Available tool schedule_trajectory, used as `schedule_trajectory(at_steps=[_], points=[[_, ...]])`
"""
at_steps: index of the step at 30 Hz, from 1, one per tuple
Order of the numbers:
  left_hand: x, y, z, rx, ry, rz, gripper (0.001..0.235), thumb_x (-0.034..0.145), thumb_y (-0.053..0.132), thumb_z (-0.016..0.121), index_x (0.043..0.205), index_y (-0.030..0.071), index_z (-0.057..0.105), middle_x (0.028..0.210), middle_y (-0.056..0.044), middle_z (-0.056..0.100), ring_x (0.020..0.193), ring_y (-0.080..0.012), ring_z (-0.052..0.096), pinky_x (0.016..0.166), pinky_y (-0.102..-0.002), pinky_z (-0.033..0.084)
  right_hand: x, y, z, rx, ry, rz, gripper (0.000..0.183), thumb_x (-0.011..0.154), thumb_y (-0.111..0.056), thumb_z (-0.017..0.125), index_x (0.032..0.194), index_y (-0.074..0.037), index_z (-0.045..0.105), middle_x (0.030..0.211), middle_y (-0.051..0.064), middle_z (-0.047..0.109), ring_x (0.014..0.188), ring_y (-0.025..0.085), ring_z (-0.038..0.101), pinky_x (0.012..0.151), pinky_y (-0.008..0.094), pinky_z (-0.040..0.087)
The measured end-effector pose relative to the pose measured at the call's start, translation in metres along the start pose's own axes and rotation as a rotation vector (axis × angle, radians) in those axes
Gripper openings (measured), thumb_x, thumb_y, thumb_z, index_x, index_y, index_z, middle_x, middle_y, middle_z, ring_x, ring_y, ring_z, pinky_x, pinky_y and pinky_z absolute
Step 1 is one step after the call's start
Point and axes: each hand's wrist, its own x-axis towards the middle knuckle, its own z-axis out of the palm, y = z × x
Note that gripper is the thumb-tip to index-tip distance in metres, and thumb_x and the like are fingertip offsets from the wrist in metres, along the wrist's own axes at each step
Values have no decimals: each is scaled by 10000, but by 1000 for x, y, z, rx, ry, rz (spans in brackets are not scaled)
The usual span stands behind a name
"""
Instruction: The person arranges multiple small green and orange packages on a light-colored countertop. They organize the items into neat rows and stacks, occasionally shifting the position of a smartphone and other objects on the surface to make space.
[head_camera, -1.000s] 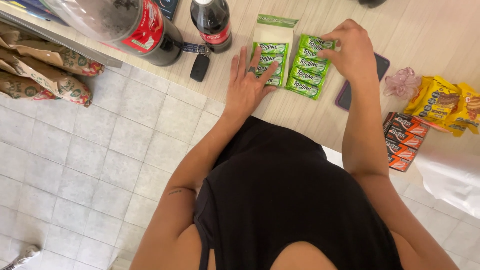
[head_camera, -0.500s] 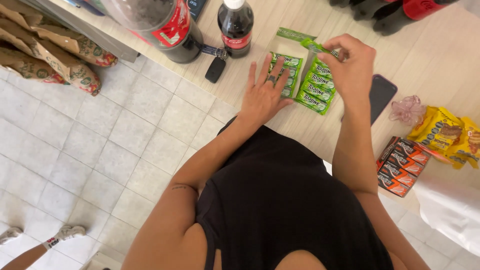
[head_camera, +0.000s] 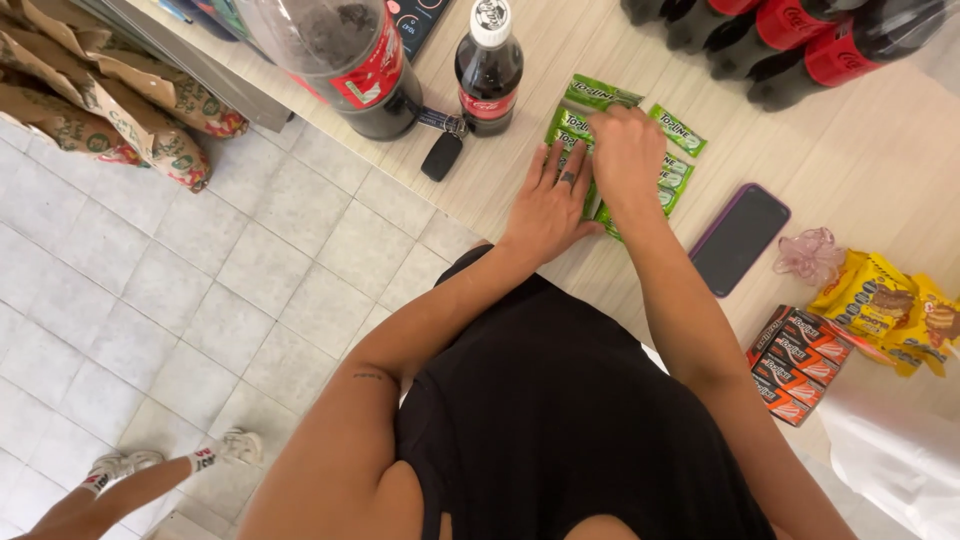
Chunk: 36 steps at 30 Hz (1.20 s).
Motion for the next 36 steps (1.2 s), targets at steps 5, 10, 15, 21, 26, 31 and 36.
schedule_trajectory(at_steps=[5,10,15,21,26,31,36], points=[[-2,-2,10,164,289,20,1067,825,821,658,1517,31,466,1578,-171,468,1473,-408,418,1265,-557,184,-3,5,-2,-171,104,-81,191,785,-78,692,647,-142,576,765,-5,470,727,233,451,682,373,377],[-16,-16,-28,96,211,19,1109,914,799,678,1615,32,290,1692,-145,243,1570,-348,274,1283,-569,171,-9,38,-63,442,243,67,98,979,-38,733,930,-114,770,880,13,759,701,187,648,728,397,474],[-43,-49,-58,-265,345,47,901,1030,494,755,1624,53,240,1676,-156,333,1549,-334,408,1286,-504,375,-27,131,-25,557,-68,408,389,842,-250,966,1143,-65,804,1079,121,590,879,249,633,728,357,516],[-57,-55,-51,-283,506,141,268,907,202,856,1046,153,632,1369,-50,567,1110,-303,645,779,-461,571,-12,128,-20,389,-448,573,201,929,-319,834,982,-186,691,1312,136,485,1265,385,414,1038,536,300],[-59,-46,-49,-347,612,111,155,952,167,809,956,143,656,1207,-53,611,998,-298,646,753,-435,560,-20,123,-23,456,-194,459,239,942,-152,850,964,-123,614,1026,85,604,1000,290,483,856,475,360],[-68,-49,-46,-311,610,64,306,915,149,865,1134,117,654,1219,-79,616,985,-299,649,805,-419,577,-30,23,-109,651,453,298,227,922,-3,775,1132,-35,695,917,115,709,916,225,539,725,353,443],[-62,-53,-22,-260,685,45,409,829,264,872,1133,165,618,1263,-45,587,1072,-301,673,853,-404,584,-55,-29,-64,859,-2,236,188,890,-147,890,1055,-188,810,835,16,616,835,157,543,833,299,450]])
